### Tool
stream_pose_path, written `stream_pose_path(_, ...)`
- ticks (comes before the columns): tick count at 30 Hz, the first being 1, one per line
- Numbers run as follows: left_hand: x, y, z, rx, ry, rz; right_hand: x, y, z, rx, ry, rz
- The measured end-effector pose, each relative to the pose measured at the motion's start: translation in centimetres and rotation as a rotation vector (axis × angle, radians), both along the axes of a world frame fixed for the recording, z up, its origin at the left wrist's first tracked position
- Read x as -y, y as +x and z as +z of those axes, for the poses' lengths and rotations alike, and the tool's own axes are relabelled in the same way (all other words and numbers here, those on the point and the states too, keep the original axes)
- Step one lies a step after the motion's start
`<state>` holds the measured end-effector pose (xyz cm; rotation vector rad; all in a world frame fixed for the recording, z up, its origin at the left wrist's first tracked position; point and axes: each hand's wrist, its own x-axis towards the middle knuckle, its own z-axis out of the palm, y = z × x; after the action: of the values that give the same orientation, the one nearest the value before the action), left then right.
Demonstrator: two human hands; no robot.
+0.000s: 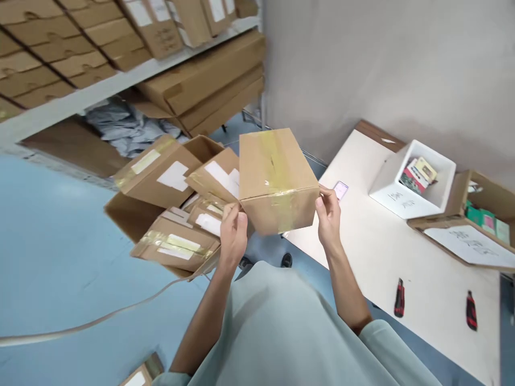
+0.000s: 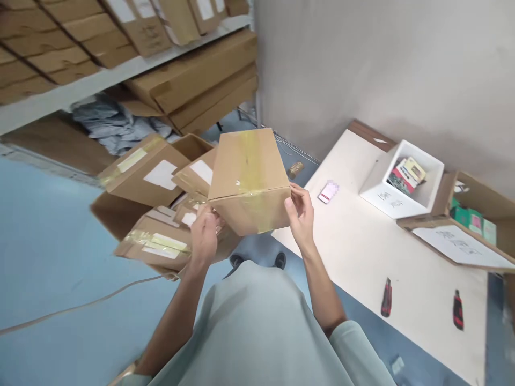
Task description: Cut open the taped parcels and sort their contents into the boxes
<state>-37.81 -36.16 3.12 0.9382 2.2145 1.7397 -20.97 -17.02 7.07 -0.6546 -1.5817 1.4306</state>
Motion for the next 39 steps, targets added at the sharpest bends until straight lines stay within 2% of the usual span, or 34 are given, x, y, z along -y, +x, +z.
stream_pose_path(5,-8.6,7.6,-3.1,0.221,-0.022,-0.335,-2.3,12.7,-4.1,0.076,-0.063,-0.304)
stream_pose_path(9,-13.2,13.2,-6.7,0.312,-0.084,-0.61,-2.2,21.2,-8.7,0.168,-0.191,-0.56)
stream_pose_path(13,-15.2,17.6,-10.7,0.427,-0.222,-0.79,-0.7,27.3,-13.4,0.229,-0.363,-0.743)
stream_pose_path(15,-15.4,18.8,-12.1,0.443,-0.253,-0.813,0.5,29.0,-15.0,0.24,-0.43,-0.771)
stream_pose_path(17,-15.4,19.1,-12.9,0.437,-0.241,-0.813,1.6,29.7,-15.8,0.244,-0.475,-0.738)
stream_pose_path(22,-15.2,17.4,-14.1,0.392,-0.242,-0.821,3.0,28.9,-16.6,0.274,-0.477,-0.568)
stream_pose_path(26,-13.8,16.6,-16.0,0.377,-0.314,-0.843,2.8,28.0,-17.7,0.376,-0.431,-0.549)
stream_pose_path(28,-12.7,16.2,-16.7,0.414,-0.356,-0.841,2.5,27.3,-17.9,0.526,-0.31,-0.603)
stream_pose_path(30,-11.7,15.1,-17.0,0.446,-0.353,-0.833,1.9,25.5,-17.6,0.672,-0.116,-0.654)
stream_pose_path(32,-10.6,12.9,-16.8,0.449,-0.312,-0.787,1.2,22.4,-16.8,0.743,0.061,-0.632)
stream_pose_path(34,-9.2,9.4,-16.5,0.446,-0.263,-0.677,0.4,18.0,-16.0,0.754,0.171,-0.523)
stream_pose_path(37,-6.0,3.0,-16.6,0.433,-0.197,-0.431,0.0,9.9,-15.3,0.731,0.259,-0.29)
stream_pose_path(39,-3.1,-1.2,-17.2,0.421,-0.169,-0.241,0.2,4.2,-15.5,0.703,0.281,-0.128)
